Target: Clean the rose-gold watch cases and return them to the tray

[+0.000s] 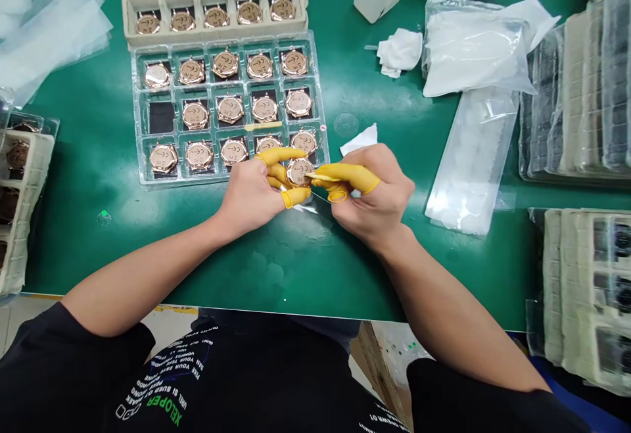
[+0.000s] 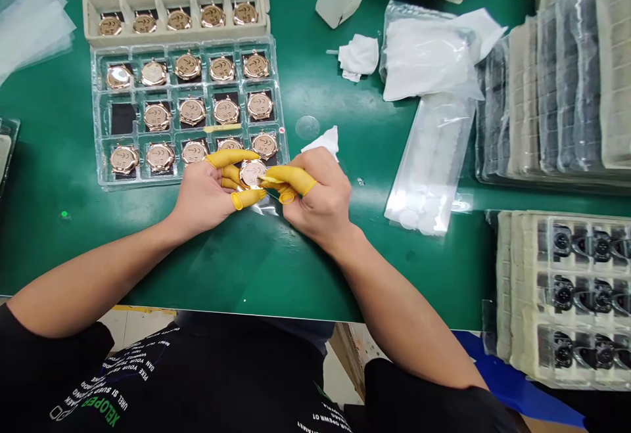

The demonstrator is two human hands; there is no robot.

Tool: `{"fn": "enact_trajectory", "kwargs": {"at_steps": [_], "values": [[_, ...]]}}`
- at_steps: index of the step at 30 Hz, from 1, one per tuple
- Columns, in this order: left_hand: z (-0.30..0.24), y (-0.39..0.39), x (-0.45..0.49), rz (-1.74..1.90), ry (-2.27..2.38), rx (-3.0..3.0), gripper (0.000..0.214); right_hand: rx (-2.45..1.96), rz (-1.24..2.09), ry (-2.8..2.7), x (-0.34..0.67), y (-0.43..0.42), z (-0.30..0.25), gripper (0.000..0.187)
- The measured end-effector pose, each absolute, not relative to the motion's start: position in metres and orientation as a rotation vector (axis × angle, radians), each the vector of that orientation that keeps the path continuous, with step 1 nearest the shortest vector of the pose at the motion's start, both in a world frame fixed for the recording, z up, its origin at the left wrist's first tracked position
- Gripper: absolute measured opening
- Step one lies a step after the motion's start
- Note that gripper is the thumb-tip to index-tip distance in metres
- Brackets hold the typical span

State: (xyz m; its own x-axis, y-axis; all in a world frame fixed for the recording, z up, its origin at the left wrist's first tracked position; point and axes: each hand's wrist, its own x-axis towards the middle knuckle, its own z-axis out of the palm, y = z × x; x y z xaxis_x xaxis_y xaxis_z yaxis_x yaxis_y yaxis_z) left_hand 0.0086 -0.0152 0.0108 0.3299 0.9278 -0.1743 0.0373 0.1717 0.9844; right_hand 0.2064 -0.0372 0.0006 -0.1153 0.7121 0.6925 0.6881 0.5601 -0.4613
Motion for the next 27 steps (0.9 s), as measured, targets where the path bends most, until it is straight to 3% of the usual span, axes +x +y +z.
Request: {"fn": "enact_trajectory", "kwargs": {"at_steps": [5,8,13,17,22,27], "values": [[0.012,-0.017,0.009,0.824,1.092,1.211,0.057,-1.03,-0.023,-1.913,0.206,-0.039,-0.002,0.032],[0.013,-0.016,0.008,0.823,1.068,1.218,0.058,-0.99,-0.024,-1.951,0.204,-0.041,0.001,0.029],[0.012,-0.014,0.008,0.806,1.043,1.263,0.057,-1.142,0.26,-1.811,0.203,-0.037,0.009,0.003],[0.01,-0.015,0.008,0.808,1.027,1.279,0.057,-1.278,0.419,-1.841,0.203,-0.034,0.011,0.014],[0.008,-0.016,0.007,0.79,1.021,1.301,0.055,-1.327,0.318,-1.87,0.193,-0.033,0.001,0.011],[0.01,-0.014,0.009,0.778,1.009,1.252,0.062,-1.431,0.526,-1.565,0.215,-0.029,0.0,0.018]]}}
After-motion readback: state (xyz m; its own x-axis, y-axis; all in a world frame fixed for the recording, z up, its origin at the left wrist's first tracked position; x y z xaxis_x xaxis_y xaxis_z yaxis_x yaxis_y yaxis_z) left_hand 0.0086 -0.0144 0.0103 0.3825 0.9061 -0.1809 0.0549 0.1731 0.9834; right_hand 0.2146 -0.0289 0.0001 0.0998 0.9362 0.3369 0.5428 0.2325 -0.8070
